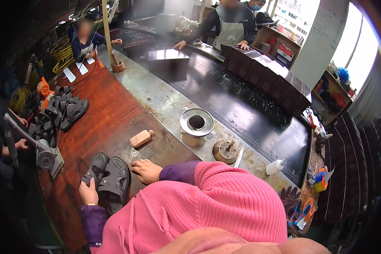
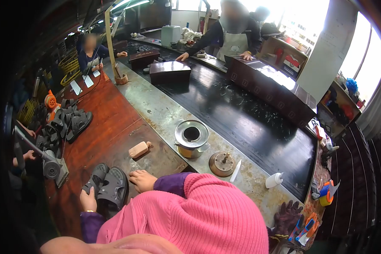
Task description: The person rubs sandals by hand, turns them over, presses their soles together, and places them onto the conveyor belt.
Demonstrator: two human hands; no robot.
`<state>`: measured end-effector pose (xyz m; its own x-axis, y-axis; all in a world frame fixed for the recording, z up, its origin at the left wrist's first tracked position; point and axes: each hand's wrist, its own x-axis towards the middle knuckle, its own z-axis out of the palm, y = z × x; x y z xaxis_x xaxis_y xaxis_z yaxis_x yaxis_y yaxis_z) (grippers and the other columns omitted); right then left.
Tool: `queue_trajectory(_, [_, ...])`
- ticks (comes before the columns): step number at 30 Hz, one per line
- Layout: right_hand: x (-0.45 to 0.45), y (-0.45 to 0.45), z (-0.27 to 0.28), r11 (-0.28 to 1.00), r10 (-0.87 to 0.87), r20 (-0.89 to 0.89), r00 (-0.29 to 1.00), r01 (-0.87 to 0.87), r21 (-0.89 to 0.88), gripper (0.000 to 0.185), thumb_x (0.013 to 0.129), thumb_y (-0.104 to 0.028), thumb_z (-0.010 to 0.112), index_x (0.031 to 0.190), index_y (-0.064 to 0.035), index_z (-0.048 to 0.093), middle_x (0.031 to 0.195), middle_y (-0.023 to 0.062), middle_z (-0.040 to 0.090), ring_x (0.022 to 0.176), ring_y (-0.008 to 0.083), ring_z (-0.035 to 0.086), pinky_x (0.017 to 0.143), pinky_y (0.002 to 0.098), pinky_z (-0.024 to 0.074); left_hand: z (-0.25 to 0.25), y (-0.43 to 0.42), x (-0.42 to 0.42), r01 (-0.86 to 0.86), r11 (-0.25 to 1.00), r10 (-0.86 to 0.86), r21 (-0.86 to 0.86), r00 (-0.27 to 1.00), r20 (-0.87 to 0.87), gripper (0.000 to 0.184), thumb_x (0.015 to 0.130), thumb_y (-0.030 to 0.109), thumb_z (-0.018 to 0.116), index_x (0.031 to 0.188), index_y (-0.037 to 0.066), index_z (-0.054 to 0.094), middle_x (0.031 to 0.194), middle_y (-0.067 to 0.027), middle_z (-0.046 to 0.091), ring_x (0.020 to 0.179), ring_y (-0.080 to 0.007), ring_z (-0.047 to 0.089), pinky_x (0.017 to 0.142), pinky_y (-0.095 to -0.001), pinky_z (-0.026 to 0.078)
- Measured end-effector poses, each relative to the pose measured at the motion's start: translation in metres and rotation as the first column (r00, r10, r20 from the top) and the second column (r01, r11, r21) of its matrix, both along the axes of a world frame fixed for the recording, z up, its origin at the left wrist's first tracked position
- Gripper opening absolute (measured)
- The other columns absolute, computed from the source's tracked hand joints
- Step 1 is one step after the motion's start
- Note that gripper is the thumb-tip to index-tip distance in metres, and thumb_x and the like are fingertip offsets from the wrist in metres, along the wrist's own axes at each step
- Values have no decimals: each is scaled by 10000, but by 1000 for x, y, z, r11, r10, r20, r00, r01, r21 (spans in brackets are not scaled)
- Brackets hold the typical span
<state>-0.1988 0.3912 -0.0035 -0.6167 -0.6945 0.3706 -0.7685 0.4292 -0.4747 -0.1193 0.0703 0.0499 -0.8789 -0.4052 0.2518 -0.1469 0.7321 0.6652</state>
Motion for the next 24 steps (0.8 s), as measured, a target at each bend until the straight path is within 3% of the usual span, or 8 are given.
queue_trajectory(4, [-2, 1, -2, 1000, 9, 12, 1000, -9, 7, 400, 799, -136, 621, 1185, -34, 623, 1332, 136, 546, 1250, 300, 504, 1062, 424, 384, -13, -2, -5, -49, 995, 57, 82, 994, -91, 306, 992, 213, 616, 1119, -65, 615, 1033, -188, 695, 927, -299, 674, 842, -403, 508])
queue_trajectory(7, [-1, 0, -1, 1000, 6, 36, 999, -7, 7, 388, 814, -142, 619, 1187, -36, 623, 1336, 137, 544, 1259, 302, 500, 1074, 426, 376, -31, -9, -17, 178, 756, -90, 630, 982, -168, 303, 1039, 215, 551, 1152, -60, 611, 1058, -132, 683, 928, -228, 666, 840, -360, 517])
queue_trajectory(11, [-8, 4, -3, 999, -26, -33, 999, 25, -26, 329, 812, -140, 605, 1116, -29, 661, 1285, 147, 579, 1229, 305, 522, 1040, 433, 409, -40, -15, -33, 199, 717, -123, 669, 980, -159, 324, 1065, 230, 501, 1177, -54, 608, 1094, -106, 667, 977, -186, 645, 869, -329, 509])
queue_trajectory(13, [-29, 15, 8, 999, -48, -33, 998, 49, 24, 258, 765, -121, 584, 971, -21, 703, 1141, 170, 637, 1089, 342, 597, 932, 444, 495, -21, -9, -50, 162, 855, -156, 492, 986, -53, 383, 1060, 261, 483, 1205, -73, 603, 1155, -153, 668, 1050, -273, 635, 937, -361, 476])
queue_trajectory(14, [-33, 22, 10, 999, -9, -212, 977, 17, 36, 265, 755, -128, 587, 966, -14, 698, 1119, 185, 636, 1030, 364, 615, 924, 446, 500, -13, -7, -55, 149, 908, -161, 392, 987, -1, 413, 1057, 276, 474, 1218, -82, 600, 1186, -177, 669, 1087, -317, 630, 971, -377, 460])
queue_trajectory(16, [-31, 22, 39, 988, -104, -13, 994, 105, 110, 270, 751, -134, 589, 965, -6, 693, 1111, 194, 635, 1035, 365, 607, 925, 455, 498, -15, -10, -53, 117, 916, -136, 383, 991, 21, 402, 1044, 262, 505, 1250, -72, 593, 1202, -150, 659, 1098, -270, 613, 971, -355, 452])
queue_trajectory(20, [-15, 13, 21, 997, -73, 12, 997, 73, 10, 274, 812, -114, 610, 1068, -32, 660, 1210, 164, 606, 1147, 355, 560, 989, 460, 443, -31, -18, -19, 73, 580, -45, 811, 997, -58, 408, 1019, 232, 566, 1312, -52, 577, 1234, -94, 641, 1121, -177, 578, 972, -310, 436])
queue_trajectory(24, [-8, 2, 10, 998, -6, 15, 1000, 5, 62, 343, 835, -142, 641, 1167, -58, 626, 1301, 145, 569, 1220, 342, 523, 1031, 452, 407, -16, -2, -14, 200, 460, -91, 865, 980, -178, 309, 1057, 240, 509, 1149, -27, 636, 1103, -55, 672, 1007, -133, 592, 929, -290, 446])
